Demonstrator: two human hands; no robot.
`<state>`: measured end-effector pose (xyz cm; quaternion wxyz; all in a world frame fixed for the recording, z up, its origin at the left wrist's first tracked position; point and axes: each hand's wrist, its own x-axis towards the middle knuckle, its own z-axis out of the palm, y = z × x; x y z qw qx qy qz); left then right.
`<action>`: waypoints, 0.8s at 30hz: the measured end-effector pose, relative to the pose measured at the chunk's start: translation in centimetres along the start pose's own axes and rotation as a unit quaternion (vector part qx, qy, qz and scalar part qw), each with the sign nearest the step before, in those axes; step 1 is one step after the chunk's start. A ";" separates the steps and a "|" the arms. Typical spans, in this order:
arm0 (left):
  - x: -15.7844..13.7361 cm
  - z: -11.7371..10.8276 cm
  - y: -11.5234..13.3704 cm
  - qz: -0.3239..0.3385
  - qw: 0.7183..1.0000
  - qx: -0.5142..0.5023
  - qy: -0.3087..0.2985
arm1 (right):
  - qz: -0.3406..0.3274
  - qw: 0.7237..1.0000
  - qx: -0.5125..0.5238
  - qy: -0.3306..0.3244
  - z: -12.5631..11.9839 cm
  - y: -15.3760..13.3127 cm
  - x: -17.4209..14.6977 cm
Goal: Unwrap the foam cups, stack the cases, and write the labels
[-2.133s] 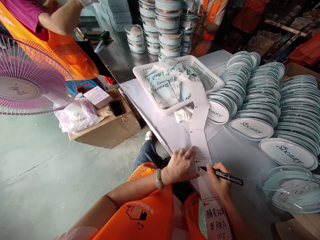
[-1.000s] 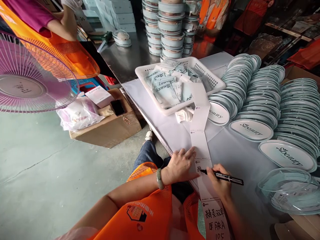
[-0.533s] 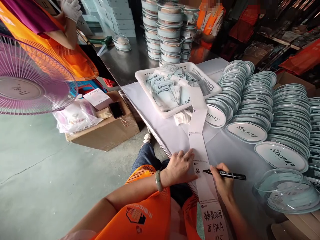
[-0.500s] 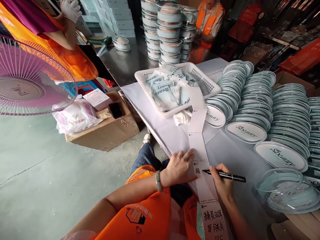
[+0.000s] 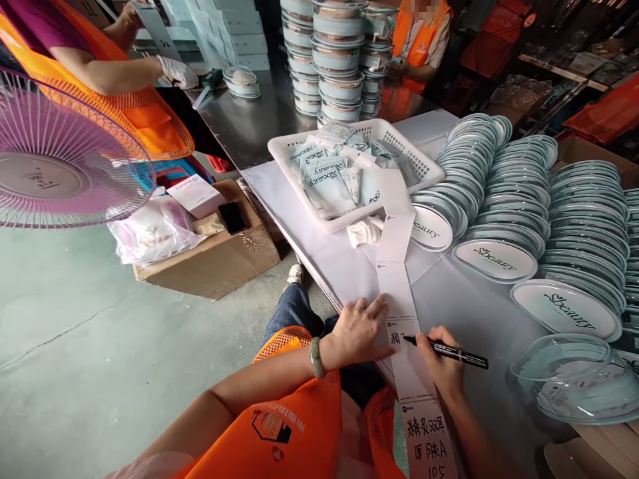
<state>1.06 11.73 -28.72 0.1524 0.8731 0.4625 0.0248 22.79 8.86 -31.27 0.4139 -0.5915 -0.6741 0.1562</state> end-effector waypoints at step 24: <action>0.0 0.2 0.1 -0.001 1.000 -0.001 0.009 | 0.017 1.000 0.002 -0.015 -0.2 0.0 -0.2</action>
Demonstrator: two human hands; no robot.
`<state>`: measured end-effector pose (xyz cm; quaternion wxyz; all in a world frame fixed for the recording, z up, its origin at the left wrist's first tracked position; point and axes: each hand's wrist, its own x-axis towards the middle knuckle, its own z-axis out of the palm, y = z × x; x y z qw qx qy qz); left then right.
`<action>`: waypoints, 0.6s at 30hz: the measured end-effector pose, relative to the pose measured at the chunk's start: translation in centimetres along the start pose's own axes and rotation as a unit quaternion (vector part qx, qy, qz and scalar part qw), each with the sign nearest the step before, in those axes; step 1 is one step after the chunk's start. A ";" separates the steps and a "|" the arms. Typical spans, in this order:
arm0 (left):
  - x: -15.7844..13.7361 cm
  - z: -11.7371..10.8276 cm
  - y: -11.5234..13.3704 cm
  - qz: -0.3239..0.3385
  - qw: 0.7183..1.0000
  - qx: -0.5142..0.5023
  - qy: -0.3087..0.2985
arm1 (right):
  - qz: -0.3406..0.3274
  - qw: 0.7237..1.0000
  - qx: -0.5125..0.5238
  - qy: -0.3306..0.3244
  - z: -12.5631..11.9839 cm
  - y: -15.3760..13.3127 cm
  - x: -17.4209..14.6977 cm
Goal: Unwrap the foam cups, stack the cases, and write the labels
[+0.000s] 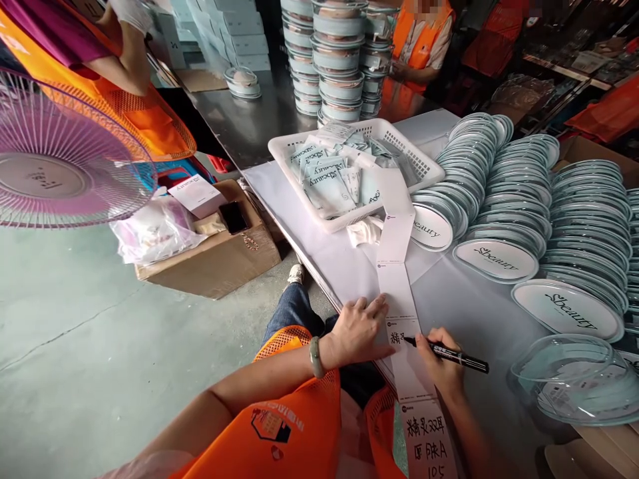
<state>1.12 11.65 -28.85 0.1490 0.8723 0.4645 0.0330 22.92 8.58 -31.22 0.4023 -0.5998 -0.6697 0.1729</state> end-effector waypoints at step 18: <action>0.0 0.3 0.1 -0.003 1.000 0.003 0.000 | 0.057 0.997 -0.012 0.042 -0.7 0.4 0.0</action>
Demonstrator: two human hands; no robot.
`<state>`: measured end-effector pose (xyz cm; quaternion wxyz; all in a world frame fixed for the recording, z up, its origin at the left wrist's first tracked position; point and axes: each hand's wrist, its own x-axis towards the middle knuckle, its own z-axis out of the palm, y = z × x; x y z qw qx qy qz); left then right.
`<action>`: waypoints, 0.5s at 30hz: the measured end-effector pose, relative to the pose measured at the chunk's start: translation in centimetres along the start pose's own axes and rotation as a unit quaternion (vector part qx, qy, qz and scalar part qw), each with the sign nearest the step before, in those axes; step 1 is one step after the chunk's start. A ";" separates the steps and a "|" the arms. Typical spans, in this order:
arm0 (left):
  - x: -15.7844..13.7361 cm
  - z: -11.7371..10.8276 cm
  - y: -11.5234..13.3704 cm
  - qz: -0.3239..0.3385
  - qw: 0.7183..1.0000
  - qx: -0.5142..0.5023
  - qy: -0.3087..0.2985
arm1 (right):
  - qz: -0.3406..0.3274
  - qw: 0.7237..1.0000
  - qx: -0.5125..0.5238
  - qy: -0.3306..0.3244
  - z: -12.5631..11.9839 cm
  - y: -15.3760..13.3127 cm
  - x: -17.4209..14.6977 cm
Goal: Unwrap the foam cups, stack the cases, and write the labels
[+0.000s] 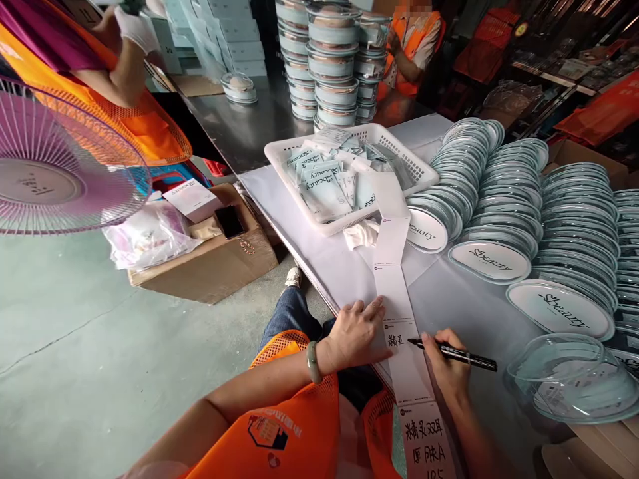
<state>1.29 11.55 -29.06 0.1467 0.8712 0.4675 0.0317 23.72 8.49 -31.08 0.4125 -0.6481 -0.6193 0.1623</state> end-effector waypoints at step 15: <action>0.0 0.2 0.0 -0.003 1.000 0.006 -0.003 | -0.030 0.999 -0.012 -0.014 0.0 0.0 0.0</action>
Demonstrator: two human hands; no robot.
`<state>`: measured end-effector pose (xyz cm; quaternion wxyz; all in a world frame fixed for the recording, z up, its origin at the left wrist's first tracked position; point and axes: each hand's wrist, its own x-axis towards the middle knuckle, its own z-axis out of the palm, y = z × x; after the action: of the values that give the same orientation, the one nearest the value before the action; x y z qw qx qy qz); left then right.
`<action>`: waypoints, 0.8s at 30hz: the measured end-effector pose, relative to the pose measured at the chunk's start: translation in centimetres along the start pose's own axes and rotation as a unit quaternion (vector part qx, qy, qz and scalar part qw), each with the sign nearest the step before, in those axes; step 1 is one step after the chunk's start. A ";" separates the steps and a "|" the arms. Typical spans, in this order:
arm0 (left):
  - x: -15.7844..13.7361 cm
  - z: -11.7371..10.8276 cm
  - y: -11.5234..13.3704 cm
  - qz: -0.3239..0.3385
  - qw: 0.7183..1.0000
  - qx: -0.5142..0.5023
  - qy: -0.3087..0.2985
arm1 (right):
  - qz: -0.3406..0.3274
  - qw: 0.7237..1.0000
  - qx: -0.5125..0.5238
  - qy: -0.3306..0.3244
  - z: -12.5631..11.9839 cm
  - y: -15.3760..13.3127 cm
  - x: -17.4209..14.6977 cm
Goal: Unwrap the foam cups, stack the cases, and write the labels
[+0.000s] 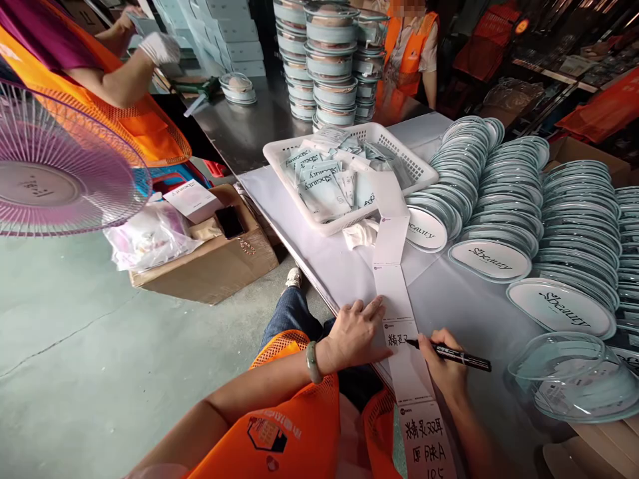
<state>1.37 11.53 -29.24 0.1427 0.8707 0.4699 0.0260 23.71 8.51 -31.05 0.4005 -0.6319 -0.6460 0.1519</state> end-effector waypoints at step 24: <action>-0.1 -0.4 0.0 0.003 1.000 -0.015 0.003 | 0.161 0.987 0.015 0.022 -0.9 0.9 0.3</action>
<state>1.25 11.54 -28.81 0.1543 0.8700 0.4670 0.0366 25.04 8.69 -31.02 0.3939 -0.7247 -0.5249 0.2099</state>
